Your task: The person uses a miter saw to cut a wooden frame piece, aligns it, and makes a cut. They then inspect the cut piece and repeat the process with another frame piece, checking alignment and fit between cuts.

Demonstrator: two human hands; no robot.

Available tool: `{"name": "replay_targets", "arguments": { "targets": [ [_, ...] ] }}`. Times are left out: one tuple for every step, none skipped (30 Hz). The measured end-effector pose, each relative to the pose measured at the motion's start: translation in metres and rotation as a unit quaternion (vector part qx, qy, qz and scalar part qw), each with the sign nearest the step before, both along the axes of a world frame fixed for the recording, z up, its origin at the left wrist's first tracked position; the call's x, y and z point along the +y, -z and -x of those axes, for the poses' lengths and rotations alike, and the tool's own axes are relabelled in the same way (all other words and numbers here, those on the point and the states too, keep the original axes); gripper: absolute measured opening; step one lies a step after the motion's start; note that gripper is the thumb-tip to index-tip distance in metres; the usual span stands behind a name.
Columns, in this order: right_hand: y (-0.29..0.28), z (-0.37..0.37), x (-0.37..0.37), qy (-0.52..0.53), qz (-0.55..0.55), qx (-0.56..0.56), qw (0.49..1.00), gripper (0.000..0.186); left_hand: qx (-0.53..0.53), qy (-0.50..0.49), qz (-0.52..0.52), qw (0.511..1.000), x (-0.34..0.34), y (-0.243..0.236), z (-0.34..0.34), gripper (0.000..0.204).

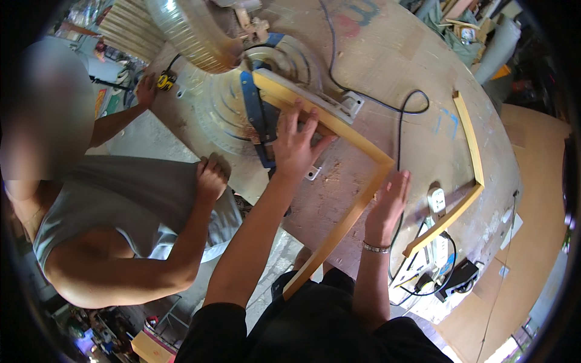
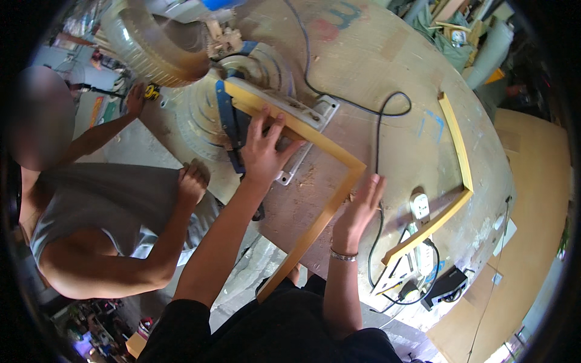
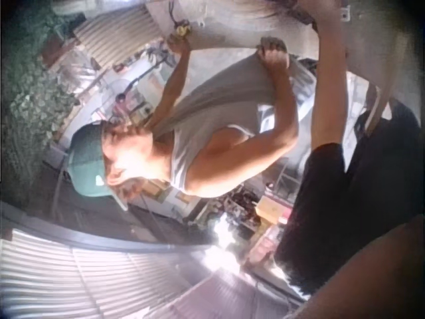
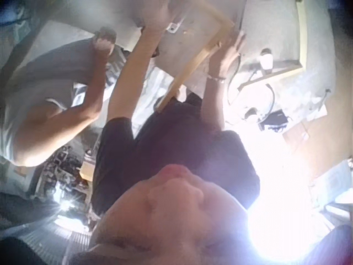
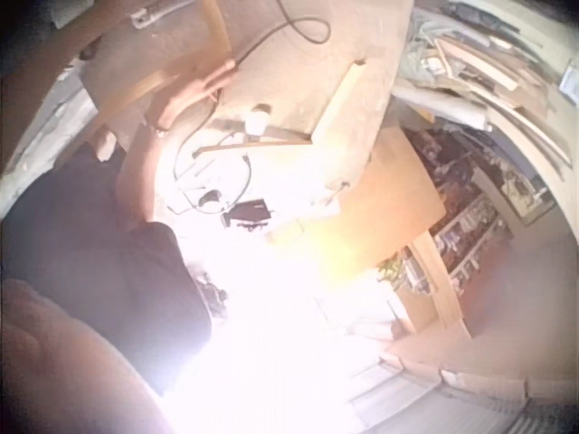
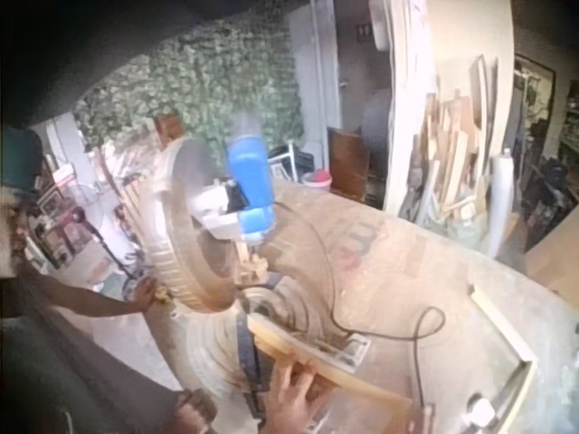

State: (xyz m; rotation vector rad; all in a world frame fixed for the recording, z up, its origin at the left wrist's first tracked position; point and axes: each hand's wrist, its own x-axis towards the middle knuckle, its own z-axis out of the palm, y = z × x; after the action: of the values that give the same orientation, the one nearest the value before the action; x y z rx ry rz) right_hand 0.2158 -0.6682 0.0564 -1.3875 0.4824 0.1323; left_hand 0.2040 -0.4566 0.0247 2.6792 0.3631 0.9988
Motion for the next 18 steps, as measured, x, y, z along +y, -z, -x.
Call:
{"name": "replay_targets", "arguments": {
  "targets": [
    [-0.001,-0.001,-0.001,0.003,0.010,-0.012,1.000,0.074,-0.001,0.000,0.003,1.000,-0.002,0.000,-0.001,0.071],
    [-0.002,0.000,0.001,0.005,0.020,-0.024,1.000,0.075,-0.003,0.000,0.006,1.000,-0.003,-0.001,-0.001,0.071],
    [-0.006,0.003,0.002,-0.139,0.115,-0.023,0.983,0.076,0.005,0.003,0.025,1.000,-0.003,0.001,0.000,0.072],
    [-0.008,0.001,-0.001,-0.121,0.050,-0.019,0.991,0.076,0.002,0.011,0.020,1.000,-0.003,0.003,-0.001,0.074],
    [-0.008,-0.004,-0.008,-0.105,-0.015,-0.013,0.994,0.077,0.000,0.017,0.015,1.000,-0.001,0.006,-0.001,0.075],
    [-0.007,-0.005,-0.010,-0.087,-0.081,-0.005,0.993,0.078,-0.002,0.024,0.009,1.000,0.001,0.008,-0.001,0.076],
    [-0.005,-0.001,-0.008,0.004,-0.049,-0.006,0.999,0.078,-0.008,0.030,0.012,0.999,0.000,0.008,-0.003,0.082],
    [-0.002,0.000,-0.006,-0.034,-0.031,-0.008,0.999,0.078,-0.007,0.022,0.007,1.000,-0.001,0.007,-0.002,0.079],
    [0.001,0.000,-0.004,-0.071,-0.014,-0.010,0.997,0.077,-0.005,0.014,0.002,1.000,-0.001,0.007,-0.002,0.076],
    [0.003,0.000,-0.003,-0.107,0.003,-0.012,0.994,0.077,-0.003,0.007,-0.003,1.000,-0.001,0.006,-0.001,0.073],
    [0.002,0.000,-0.004,-0.097,-0.014,-0.011,0.995,0.076,0.001,0.007,-0.005,1.000,-0.001,0.005,-0.001,0.073],
    [0.001,0.000,-0.006,-0.086,-0.031,-0.009,0.996,0.076,0.006,0.008,-0.006,1.000,-0.001,0.004,-0.001,0.073],
    [-0.001,-0.002,-0.009,-0.076,-0.048,-0.008,0.996,0.075,0.010,0.008,-0.008,1.000,0.000,0.005,0.000,0.073],
    [-0.001,-0.003,-0.011,-0.065,-0.065,-0.007,0.996,0.075,0.004,0.011,-0.007,1.000,0.000,0.007,0.000,0.073],
    [0.001,-0.003,-0.013,-0.069,-0.064,-0.005,0.996,0.075,-0.002,0.014,-0.006,1.000,0.002,0.008,-0.001,0.073],
    [0.005,-0.003,-0.014,-0.071,-0.063,-0.003,0.995,0.075,-0.009,0.017,-0.006,1.000,0.002,0.007,-0.002,0.072],
    [0.008,-0.004,-0.015,-0.074,-0.062,-0.002,0.995,0.075,-0.008,0.018,-0.005,1.000,0.002,0.007,-0.002,0.072],
    [0.009,-0.005,-0.016,-0.095,-0.044,-0.007,0.995,0.074,-0.007,0.018,-0.005,1.000,0.001,0.007,-0.003,0.072]
  ]
}}
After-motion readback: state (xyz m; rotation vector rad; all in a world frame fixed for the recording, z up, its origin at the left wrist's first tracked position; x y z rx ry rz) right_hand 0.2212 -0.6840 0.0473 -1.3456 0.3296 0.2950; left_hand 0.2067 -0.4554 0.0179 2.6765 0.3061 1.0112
